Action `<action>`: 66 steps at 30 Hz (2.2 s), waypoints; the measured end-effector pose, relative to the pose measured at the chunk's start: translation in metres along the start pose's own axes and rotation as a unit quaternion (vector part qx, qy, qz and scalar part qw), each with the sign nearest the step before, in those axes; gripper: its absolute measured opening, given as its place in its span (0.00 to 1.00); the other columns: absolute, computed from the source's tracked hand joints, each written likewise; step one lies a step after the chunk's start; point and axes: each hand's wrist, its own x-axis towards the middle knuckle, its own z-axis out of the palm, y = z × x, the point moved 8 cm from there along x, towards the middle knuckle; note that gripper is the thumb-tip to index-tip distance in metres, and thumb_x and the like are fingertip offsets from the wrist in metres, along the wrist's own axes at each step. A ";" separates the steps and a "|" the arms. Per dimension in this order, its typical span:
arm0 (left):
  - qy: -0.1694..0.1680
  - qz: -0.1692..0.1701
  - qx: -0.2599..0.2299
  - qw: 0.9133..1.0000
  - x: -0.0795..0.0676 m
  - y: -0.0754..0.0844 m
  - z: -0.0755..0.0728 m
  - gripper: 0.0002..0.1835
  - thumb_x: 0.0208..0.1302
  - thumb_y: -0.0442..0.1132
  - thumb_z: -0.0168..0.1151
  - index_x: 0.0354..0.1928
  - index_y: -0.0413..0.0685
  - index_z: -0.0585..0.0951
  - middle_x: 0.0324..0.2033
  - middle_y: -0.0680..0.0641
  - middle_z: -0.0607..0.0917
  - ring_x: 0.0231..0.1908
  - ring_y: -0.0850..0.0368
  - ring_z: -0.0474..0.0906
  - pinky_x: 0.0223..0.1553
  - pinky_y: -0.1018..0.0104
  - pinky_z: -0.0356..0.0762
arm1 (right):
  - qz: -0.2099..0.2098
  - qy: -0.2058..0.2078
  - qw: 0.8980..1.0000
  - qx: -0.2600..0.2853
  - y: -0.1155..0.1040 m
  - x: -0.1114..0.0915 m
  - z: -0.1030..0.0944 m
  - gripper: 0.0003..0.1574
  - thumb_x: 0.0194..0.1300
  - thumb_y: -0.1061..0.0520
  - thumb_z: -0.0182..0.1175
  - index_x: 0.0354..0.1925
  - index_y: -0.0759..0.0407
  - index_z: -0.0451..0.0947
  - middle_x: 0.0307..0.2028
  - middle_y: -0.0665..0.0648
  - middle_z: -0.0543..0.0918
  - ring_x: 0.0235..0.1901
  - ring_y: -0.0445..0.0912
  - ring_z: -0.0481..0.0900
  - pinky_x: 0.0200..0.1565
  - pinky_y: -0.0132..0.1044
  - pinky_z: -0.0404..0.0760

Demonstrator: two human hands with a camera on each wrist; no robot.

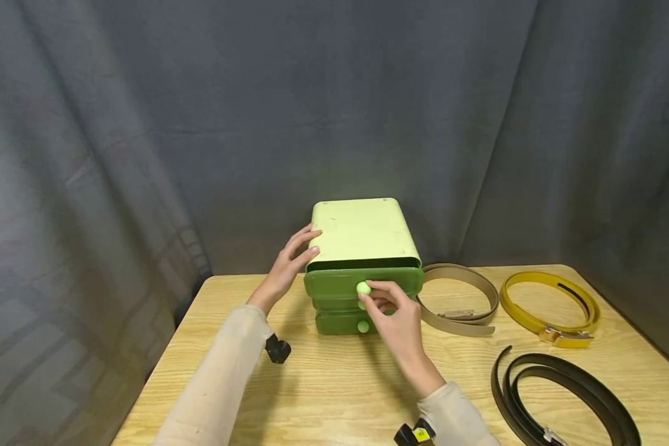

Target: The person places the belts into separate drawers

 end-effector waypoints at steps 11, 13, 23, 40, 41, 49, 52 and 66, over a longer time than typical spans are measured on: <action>0.012 0.010 0.002 1.000 0.006 -0.015 -0.001 0.24 0.74 0.42 0.54 0.70 0.47 0.70 0.76 0.52 0.54 0.74 0.49 0.48 0.70 0.40 0.49 | 0.000 0.004 1.000 -0.009 -0.004 -0.003 -0.003 0.16 0.54 0.67 0.73 0.43 0.59 0.85 0.29 0.51 0.87 0.28 0.40 0.82 0.30 0.28 0.79; 0.012 0.010 0.000 1.000 0.005 -0.015 -0.001 0.24 0.74 0.42 0.53 0.70 0.48 0.70 0.76 0.52 0.54 0.74 0.49 0.48 0.70 0.40 0.49 | 0.003 0.006 1.000 -0.016 -0.007 -0.003 -0.003 0.17 0.53 0.69 0.73 0.42 0.61 0.85 0.29 0.53 0.87 0.28 0.41 0.82 0.30 0.28 0.79; 0.013 0.008 0.007 1.000 0.005 -0.013 -0.001 0.24 0.75 0.43 0.53 0.70 0.49 0.70 0.76 0.53 0.54 0.74 0.50 0.48 0.70 0.41 0.49 | -0.023 0.007 0.999 -0.021 -0.051 -0.001 -0.010 0.15 0.48 0.76 0.72 0.38 0.72 0.83 0.27 0.61 0.86 0.25 0.44 0.82 0.28 0.31 0.80; -0.002 -0.001 -0.002 1.000 -0.005 0.021 0.003 0.25 0.75 0.36 0.51 0.70 0.35 0.67 0.76 0.40 0.51 0.75 0.43 0.45 0.70 0.40 0.48 | 0.022 -0.008 1.000 -0.017 -0.051 -0.011 -0.013 0.15 0.50 0.74 0.72 0.39 0.70 0.84 0.28 0.59 0.87 0.27 0.42 0.82 0.31 0.29 0.80; -0.003 -0.001 -0.003 1.000 -0.006 0.022 0.003 0.25 0.75 0.36 0.51 0.70 0.35 0.67 0.76 0.40 0.51 0.75 0.43 0.45 0.70 0.40 0.48 | 0.024 -0.008 1.000 -0.016 -0.047 -0.013 -0.014 0.15 0.50 0.74 0.72 0.39 0.69 0.84 0.28 0.58 0.87 0.27 0.42 0.82 0.32 0.29 0.80; -0.006 -0.003 0.000 1.000 -0.007 0.021 0.003 0.25 0.75 0.37 0.51 0.70 0.36 0.67 0.76 0.41 0.51 0.75 0.43 0.45 0.70 0.40 0.48 | 0.015 -0.023 1.000 -0.009 -0.027 -0.023 -0.014 0.17 0.52 0.68 0.74 0.43 0.59 0.85 0.30 0.51 0.87 0.28 0.39 0.83 0.32 0.29 0.81; -0.005 -0.005 0.001 1.000 -0.004 0.013 0.000 0.25 0.74 0.37 0.53 0.70 0.38 0.68 0.76 0.43 0.52 0.75 0.45 0.45 0.70 0.40 0.48 | 0.007 -0.025 1.000 -0.001 -0.028 -0.024 -0.014 0.17 0.53 0.66 0.74 0.43 0.57 0.85 0.31 0.49 0.88 0.29 0.40 0.84 0.32 0.29 0.81; -0.027 -0.026 0.053 0.998 -0.001 -0.005 -0.009 0.26 0.75 0.48 0.55 0.72 0.56 0.69 0.75 0.54 0.57 0.69 0.47 0.61 0.65 0.43 0.63 | 0.013 -0.040 0.999 0.005 -0.034 -0.029 -0.014 0.18 0.53 0.67 0.74 0.43 0.57 0.84 0.31 0.49 0.88 0.29 0.40 0.84 0.30 0.32 0.82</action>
